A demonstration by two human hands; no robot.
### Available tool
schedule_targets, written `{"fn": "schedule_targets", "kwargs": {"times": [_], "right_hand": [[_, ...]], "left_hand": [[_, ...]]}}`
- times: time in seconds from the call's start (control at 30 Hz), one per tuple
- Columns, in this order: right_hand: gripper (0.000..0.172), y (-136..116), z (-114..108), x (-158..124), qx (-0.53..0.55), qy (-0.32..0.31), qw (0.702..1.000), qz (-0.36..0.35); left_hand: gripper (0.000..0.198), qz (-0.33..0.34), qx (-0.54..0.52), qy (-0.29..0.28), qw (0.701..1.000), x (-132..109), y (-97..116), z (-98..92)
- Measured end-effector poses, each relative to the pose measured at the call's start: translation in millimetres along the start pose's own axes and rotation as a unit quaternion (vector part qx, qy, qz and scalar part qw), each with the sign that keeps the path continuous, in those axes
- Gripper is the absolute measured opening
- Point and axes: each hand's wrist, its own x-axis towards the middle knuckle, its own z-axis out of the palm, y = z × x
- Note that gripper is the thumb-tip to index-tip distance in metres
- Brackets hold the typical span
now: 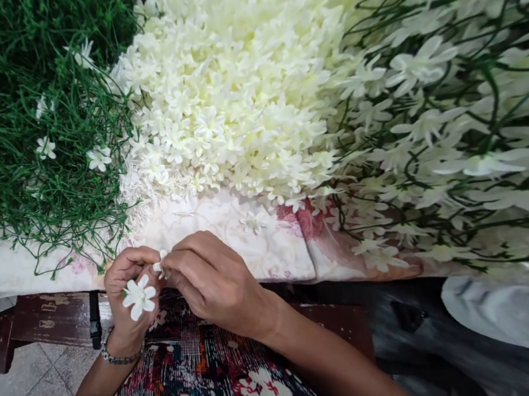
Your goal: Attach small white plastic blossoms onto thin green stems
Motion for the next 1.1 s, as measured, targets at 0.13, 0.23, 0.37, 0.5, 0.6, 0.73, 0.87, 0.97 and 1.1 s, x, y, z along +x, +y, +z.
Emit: {"fn": "schedule_targets", "kwargs": {"times": [0.13,0.23,0.37,0.5,0.6,0.73,0.87,0.97,1.1], "right_hand": [[0.015,-0.9,2.1,-0.2,0.007,0.017,1.000,-0.012],[0.019,-2.3,2.7,-0.5,0.015,0.029,0.999,-0.013],[0.017,-3.6,2.2,-1.9,0.015,0.026,1.000,0.004],[0.015,-2.6,3.3,-4.3,0.024,0.020,0.999,0.013],[0.014,1.0,5.0,-7.5,0.062,0.036,0.997,0.036],[0.010,8.4,5.4,-14.0,0.154,0.065,0.978,0.127],[0.006,15.7,3.7,-20.7,0.210,0.084,0.955,0.194],[0.003,20.6,2.2,-23.7,0.243,0.104,0.937,0.229],[0.004,22.7,-1.9,-23.3,0.295,0.111,0.927,0.204]], "left_hand": [[0.006,0.012,0.023,-0.004,1.000,0.0,2.0,-1.5],[0.005,0.023,0.018,-0.012,0.999,-0.1,2.3,-1.9],[0.004,0.036,-0.010,0.006,0.999,-1.0,1.7,-0.6],[0.004,0.031,0.031,-0.023,0.999,-2.0,5.4,-0.1],[0.007,0.049,0.080,-0.055,0.994,-1.9,9.9,-0.8],[0.015,0.061,0.147,-0.099,0.982,-2.2,16.7,-0.8],[0.017,0.033,0.212,-0.136,0.967,-3.8,21.9,-0.3],[0.016,0.045,0.258,-0.159,0.952,-4.1,23.2,-0.9],[0.010,0.051,0.337,-0.165,0.926,-2.5,25.6,-0.1]]}}
